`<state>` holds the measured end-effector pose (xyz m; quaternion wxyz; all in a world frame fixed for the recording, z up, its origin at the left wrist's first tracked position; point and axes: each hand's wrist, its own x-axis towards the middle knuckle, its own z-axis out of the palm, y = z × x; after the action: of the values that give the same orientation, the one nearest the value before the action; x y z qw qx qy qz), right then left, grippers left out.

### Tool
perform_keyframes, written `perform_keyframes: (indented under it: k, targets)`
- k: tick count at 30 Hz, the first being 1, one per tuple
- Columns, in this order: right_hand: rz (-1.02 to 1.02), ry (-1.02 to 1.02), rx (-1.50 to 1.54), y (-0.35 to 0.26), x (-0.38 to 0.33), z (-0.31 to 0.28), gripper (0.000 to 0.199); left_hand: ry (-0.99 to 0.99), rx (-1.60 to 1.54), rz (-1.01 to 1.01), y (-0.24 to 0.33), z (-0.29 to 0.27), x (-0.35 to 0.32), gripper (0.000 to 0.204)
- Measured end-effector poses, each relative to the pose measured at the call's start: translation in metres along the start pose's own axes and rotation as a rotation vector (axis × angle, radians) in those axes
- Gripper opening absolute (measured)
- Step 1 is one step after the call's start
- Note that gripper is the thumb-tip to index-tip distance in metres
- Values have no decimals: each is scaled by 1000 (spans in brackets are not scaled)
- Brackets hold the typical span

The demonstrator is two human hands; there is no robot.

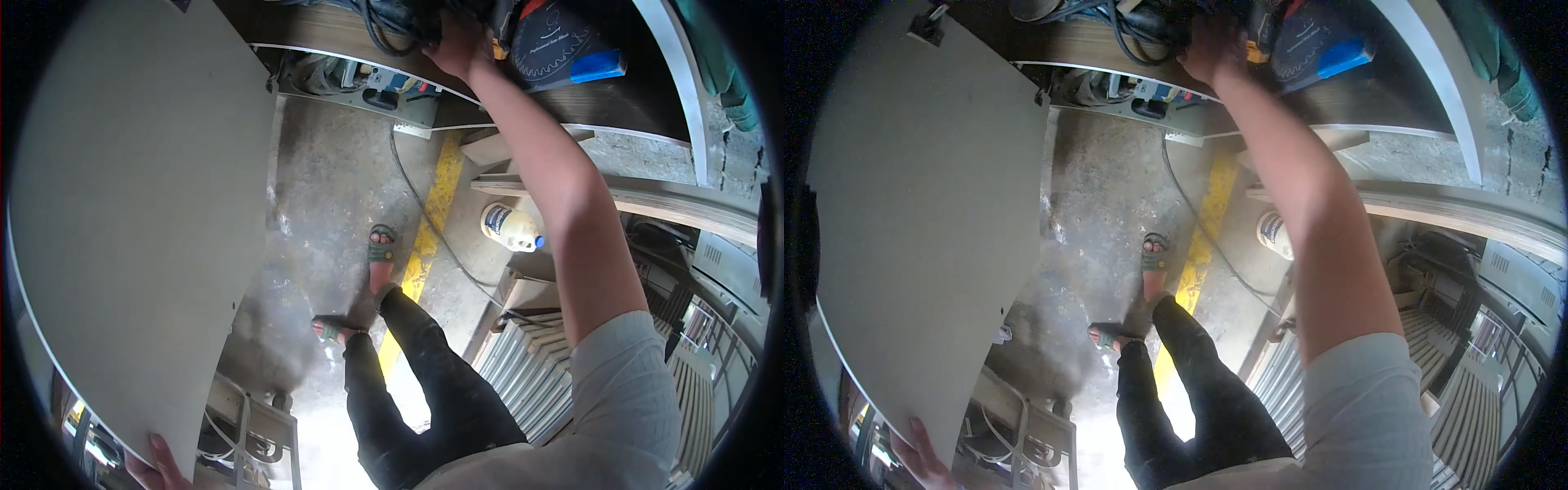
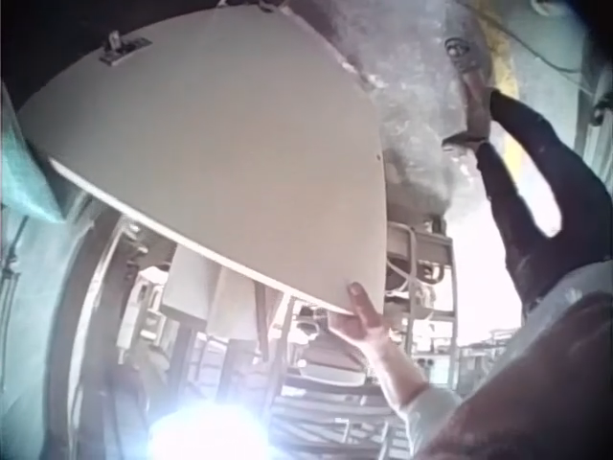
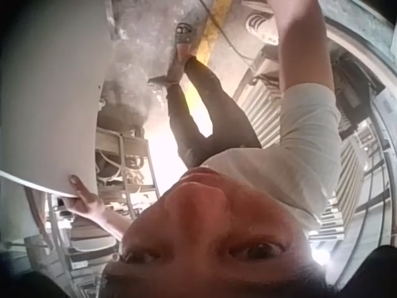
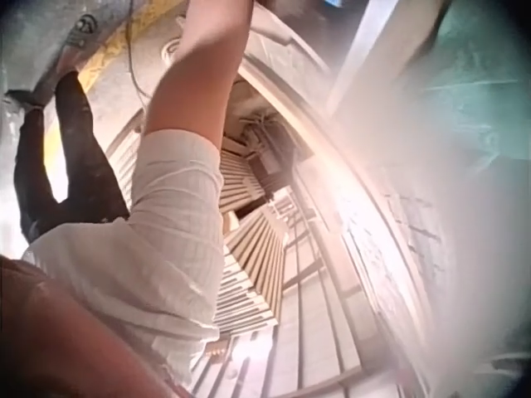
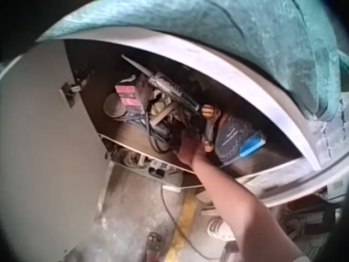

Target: The recorder uses a small block to scrape and clean the edges of a large wood panel on a factory workbench.

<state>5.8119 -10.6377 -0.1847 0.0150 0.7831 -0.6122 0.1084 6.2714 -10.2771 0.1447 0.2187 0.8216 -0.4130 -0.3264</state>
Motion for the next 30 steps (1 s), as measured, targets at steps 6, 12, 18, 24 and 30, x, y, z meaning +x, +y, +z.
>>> perform_keyframes:
  k: [6,12,18,24,30]
  targets:
    - [-217,-73,100,-46,-112,-5,53,-6,24,-8,-14,-13,-1,43]
    - [184,-549,413,-120,-384,10,39,50,136,-163,-37,-25,-1,58]
    - [622,-1168,408,-198,-633,-76,53,96,43,-21,-54,-13,-2,57]
    - [742,-1009,604,-220,-683,-108,51,-8,128,217,-24,-7,-23,54]
    - [734,-842,632,-282,-759,-180,45,-126,64,392,-43,6,-29,46]
